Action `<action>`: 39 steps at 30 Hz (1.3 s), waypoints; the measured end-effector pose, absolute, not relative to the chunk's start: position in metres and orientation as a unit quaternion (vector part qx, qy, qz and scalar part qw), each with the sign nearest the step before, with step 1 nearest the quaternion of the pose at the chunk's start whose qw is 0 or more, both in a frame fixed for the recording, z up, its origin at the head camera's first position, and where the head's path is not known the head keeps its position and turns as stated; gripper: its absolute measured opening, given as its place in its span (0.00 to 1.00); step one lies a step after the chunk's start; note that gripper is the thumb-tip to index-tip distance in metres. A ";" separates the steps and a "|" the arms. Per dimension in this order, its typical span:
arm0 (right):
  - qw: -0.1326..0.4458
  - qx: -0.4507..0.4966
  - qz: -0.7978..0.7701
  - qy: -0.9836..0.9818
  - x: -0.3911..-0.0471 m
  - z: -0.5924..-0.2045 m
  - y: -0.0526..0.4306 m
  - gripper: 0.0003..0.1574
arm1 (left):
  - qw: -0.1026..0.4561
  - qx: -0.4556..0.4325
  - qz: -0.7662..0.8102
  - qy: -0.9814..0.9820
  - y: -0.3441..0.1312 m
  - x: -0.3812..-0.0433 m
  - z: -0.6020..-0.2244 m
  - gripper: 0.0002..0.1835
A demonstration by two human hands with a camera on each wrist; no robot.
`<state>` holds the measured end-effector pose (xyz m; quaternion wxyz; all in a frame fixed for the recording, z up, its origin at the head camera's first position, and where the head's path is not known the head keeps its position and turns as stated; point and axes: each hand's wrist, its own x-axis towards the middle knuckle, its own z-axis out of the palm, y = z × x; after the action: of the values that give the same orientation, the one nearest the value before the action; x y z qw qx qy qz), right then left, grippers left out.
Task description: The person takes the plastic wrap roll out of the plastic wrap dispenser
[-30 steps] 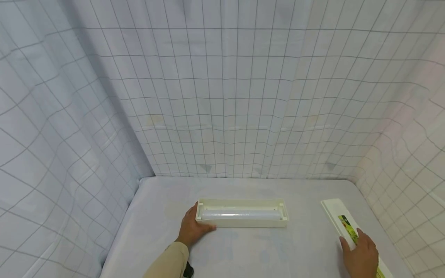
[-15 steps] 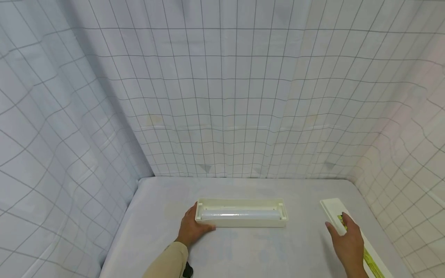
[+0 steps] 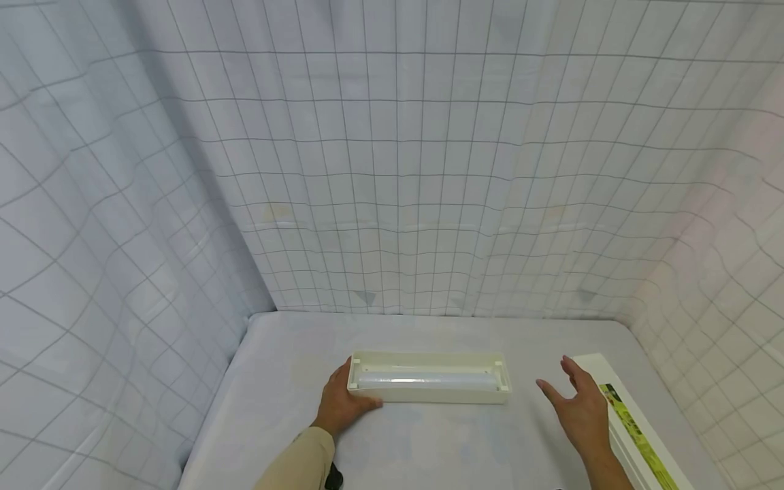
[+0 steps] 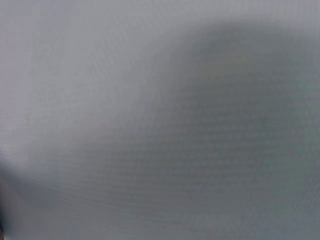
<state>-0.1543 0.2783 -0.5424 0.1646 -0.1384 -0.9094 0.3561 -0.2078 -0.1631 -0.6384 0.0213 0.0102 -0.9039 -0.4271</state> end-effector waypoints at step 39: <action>0.037 0.084 0.316 -0.944 -0.211 -0.557 0.202 0.27 | 0.029 0.010 -0.428 -0.903 -0.164 -0.208 -0.643 0.65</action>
<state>-0.2108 0.2016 -0.5565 0.0370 0.0843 -0.9442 0.3164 -0.2082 -0.1641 -0.6429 0.0287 0.0100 -0.9034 -0.4278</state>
